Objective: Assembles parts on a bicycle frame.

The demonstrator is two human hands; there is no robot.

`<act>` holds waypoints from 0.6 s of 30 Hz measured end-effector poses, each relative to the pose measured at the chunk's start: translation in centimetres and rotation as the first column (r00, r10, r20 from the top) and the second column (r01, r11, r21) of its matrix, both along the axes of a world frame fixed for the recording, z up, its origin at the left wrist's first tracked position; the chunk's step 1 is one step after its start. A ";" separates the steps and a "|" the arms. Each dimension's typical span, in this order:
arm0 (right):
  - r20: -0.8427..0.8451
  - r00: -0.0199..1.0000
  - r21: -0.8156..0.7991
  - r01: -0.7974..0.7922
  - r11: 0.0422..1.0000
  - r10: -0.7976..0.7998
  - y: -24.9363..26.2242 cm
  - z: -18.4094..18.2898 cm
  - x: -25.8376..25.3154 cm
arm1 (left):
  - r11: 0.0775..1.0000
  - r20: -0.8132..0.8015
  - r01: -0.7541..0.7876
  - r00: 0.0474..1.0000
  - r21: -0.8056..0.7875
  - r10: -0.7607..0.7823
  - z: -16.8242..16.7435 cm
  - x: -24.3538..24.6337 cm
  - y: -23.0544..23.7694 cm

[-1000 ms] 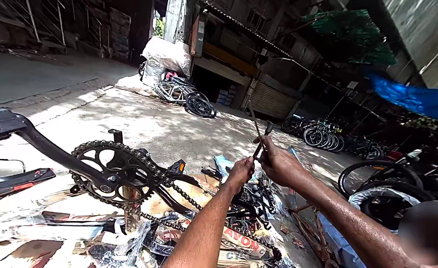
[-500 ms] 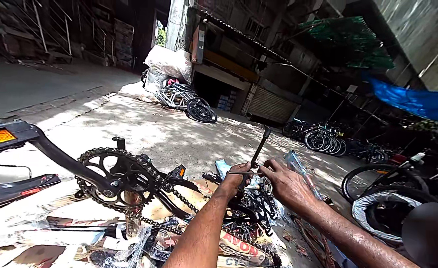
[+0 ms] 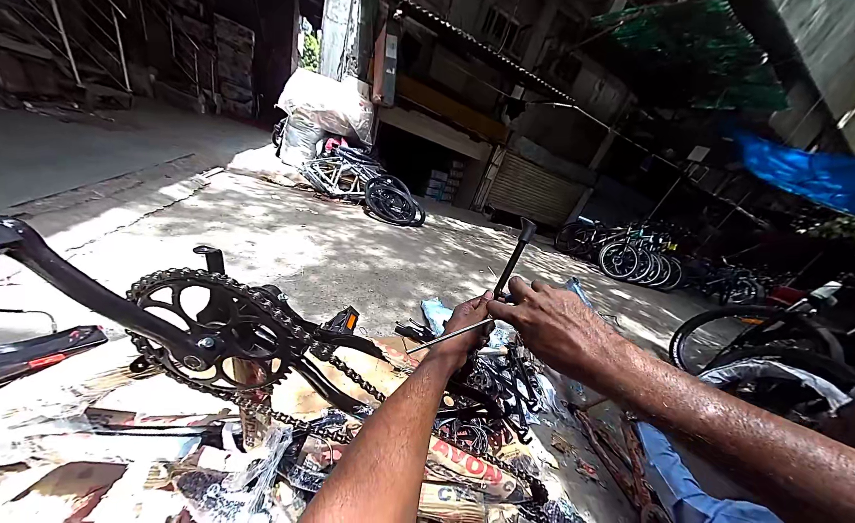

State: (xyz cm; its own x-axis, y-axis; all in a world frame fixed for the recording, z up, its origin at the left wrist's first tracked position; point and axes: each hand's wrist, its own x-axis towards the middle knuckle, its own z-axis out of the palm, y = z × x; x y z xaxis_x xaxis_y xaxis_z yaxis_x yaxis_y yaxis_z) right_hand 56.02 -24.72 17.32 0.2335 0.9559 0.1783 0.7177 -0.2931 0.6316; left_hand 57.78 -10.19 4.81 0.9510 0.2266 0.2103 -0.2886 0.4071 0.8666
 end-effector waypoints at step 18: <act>0.028 0.998 0.060 0.057 0.997 -0.059 1.4 0.9 -1.2 | 0.993 0.078 -0.119 0.990 0.011 0.117 1.2 0.3 -0.7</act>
State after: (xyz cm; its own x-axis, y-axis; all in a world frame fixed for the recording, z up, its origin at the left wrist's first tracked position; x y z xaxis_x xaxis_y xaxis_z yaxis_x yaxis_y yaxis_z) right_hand 54.84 -23.28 18.18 0.2818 0.9284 0.2422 0.6795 -0.3713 0.6327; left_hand 58.04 -10.85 6.01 0.8985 0.3323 0.2867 -0.4004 0.3528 0.8457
